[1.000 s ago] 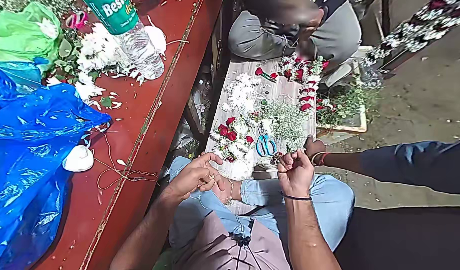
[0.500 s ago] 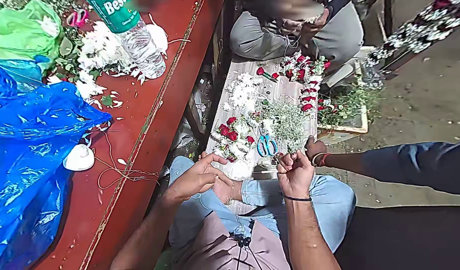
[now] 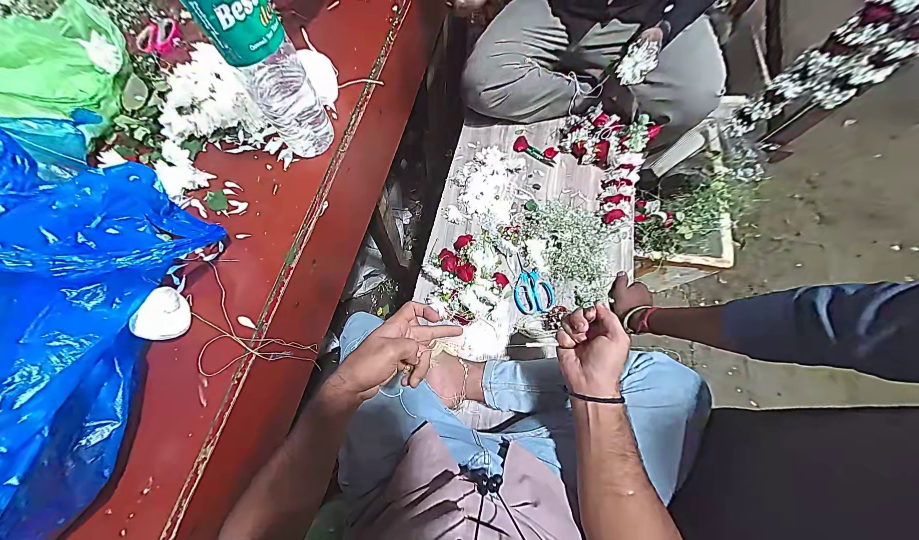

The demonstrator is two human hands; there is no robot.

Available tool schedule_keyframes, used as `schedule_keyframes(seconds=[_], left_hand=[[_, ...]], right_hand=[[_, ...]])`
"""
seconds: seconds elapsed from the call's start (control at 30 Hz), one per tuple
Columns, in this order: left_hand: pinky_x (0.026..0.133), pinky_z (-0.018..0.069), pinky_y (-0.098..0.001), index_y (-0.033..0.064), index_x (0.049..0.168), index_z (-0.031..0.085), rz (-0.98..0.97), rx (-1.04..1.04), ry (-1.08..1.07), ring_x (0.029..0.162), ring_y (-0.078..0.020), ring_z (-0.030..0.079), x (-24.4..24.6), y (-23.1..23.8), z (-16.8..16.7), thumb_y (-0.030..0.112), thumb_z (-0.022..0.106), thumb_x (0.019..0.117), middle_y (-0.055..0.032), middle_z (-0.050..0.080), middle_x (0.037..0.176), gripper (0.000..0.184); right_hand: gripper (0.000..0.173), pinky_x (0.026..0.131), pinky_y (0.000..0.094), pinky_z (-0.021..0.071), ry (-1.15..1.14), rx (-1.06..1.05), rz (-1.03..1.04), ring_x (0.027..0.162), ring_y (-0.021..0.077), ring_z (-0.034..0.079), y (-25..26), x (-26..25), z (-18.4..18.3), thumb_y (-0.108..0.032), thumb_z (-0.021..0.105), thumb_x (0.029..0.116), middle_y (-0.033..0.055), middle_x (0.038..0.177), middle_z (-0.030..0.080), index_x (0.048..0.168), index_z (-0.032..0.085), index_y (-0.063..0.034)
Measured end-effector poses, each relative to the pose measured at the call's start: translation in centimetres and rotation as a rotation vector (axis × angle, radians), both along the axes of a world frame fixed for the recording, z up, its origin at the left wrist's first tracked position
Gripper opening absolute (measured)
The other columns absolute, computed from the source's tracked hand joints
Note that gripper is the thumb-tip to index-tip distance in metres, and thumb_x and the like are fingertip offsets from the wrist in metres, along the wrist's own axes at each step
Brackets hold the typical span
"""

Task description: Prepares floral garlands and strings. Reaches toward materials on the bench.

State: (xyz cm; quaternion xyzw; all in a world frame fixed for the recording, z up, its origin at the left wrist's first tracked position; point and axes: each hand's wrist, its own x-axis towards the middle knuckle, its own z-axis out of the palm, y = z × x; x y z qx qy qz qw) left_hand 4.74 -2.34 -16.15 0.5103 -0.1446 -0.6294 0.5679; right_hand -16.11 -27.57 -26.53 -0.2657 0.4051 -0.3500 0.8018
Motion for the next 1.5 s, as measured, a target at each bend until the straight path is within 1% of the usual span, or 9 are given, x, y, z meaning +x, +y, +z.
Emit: schedule_keyframes(seconds=[0.57,0.67,0.73,0.9,1.03,1.2,1.27,1.37,1.5], left_hand=[[0.042,0.0387,-0.0231,0.0102,0.147,0.040,-0.067,0.090,-0.316,0.059,-0.0085,0.057,-0.3,0.1,-0.5,0.000,0.060,0.0952,-0.0096,0.060,0.145,0.056],[0.074,0.0603,-0.0299,0.0048,0.136,0.055,-0.191,0.188,-0.548,0.089,-0.0116,0.073,-0.2,0.2,-0.4,0.014,0.065,0.0983,-0.0057,0.074,0.117,0.040],[0.066,0.0561,-0.0273,0.0041,0.104,0.072,-0.243,0.200,-0.638,0.066,-0.0070,0.066,-0.5,0.1,-0.2,0.022,0.064,0.0992,-0.0006,0.072,0.077,0.020],[0.048,0.0397,-0.0156,0.0055,0.093,0.069,-0.085,-0.155,-0.269,0.051,0.0008,0.048,-0.9,-0.1,0.3,0.015,0.062,0.1009,0.0072,0.056,0.063,0.015],[0.057,0.0482,-0.0217,0.0072,0.090,0.062,-0.030,-0.232,-0.196,0.057,-0.0046,0.054,-1.3,-1.2,0.2,0.018,0.051,0.1065,0.0040,0.058,0.069,0.022],[0.046,0.0319,-0.0156,0.0027,0.113,0.073,-0.050,-0.235,-0.139,0.051,0.0022,0.040,-1.5,-1.6,0.0,0.018,0.060,0.1033,0.0064,0.057,0.068,0.023],[0.047,0.0330,-0.0153,0.0014,0.116,0.073,0.003,-0.224,-0.142,0.052,0.0022,0.041,-1.3,-1.3,0.4,0.015,0.060,0.1029,0.0042,0.061,0.072,0.023],[0.046,0.0358,-0.0158,0.0013,0.118,0.073,0.107,-0.262,-0.105,0.049,0.0010,0.041,-0.9,-0.1,0.9,0.013,0.058,0.1027,0.0038,0.058,0.066,0.024],[0.061,0.0505,-0.0216,0.0119,0.105,0.074,0.208,-0.417,-0.088,0.051,0.0006,0.047,-0.1,2.7,1.0,0.021,0.060,0.1020,0.0120,0.049,0.057,0.017]], right_hand=[[0.045,0.042,0.0172,0.0352,-0.038,0.017,0.005,0.044,0.0033,0.044,0.2,0.2,-0.3,-0.028,0.025,0.1111,-0.0073,0.058,0.050,0.078,0.053,-0.0177],[0.045,0.042,0.0176,0.0355,-0.040,0.034,0.022,0.045,0.0038,0.044,0.2,0.2,-0.5,-0.028,0.025,0.1114,-0.0070,0.058,0.051,0.077,0.053,-0.0175],[0.044,0.043,0.0183,0.0357,0.013,0.044,0.050,0.044,0.0038,0.043,0.2,0.3,-1.0,-0.028,0.027,0.1106,-0.0070,0.057,0.050,0.078,0.054,-0.0170],[0.033,0.046,0.0283,0.0493,0.478,-0.220,0.357,0.048,0.0116,0.054,0.9,0.3,-3.2,-0.018,0.040,0.1087,0.0028,0.064,0.062,0.087,0.061,-0.0038],[0.046,0.087,0.0603,0.0533,1.249,-0.886,0.966,0.098,0.0330,0.071,2.2,1.2,-0.3,-0.035,0.055,0.0998,0.0128,0.106,0.075,0.138,0.062,-0.0105],[0.040,0.112,0.0426,0.0478,0.127,-0.851,0.918,0.124,0.0180,0.062,6.6,4.1,5.3,-0.022,0.048,0.1076,0.0087,0.129,0.069,0.139,0.060,-0.0003],[0.044,0.097,0.0371,0.0568,-0.186,-0.645,0.918,0.105,0.0166,0.068,7.5,5.2,6.4,-0.018,0.053,0.1074,0.0115,0.117,0.071,0.143,0.051,0.0073],[0.046,0.069,0.0273,0.0525,-0.333,-0.486,0.909,0.075,0.0093,0.060,7.0,5.8,6.2,-0.012,0.058,0.1023,0.0051,0.092,0.067,0.143,0.047,0.0059],[0.015,0.074,0.0220,0.0560,-0.274,-0.595,1.014,0.080,0.0002,0.066,3.8,4.8,6.5,-0.017,0.064,0.1018,-0.0053,0.089,0.074,0.100,0.073,-0.0055]])
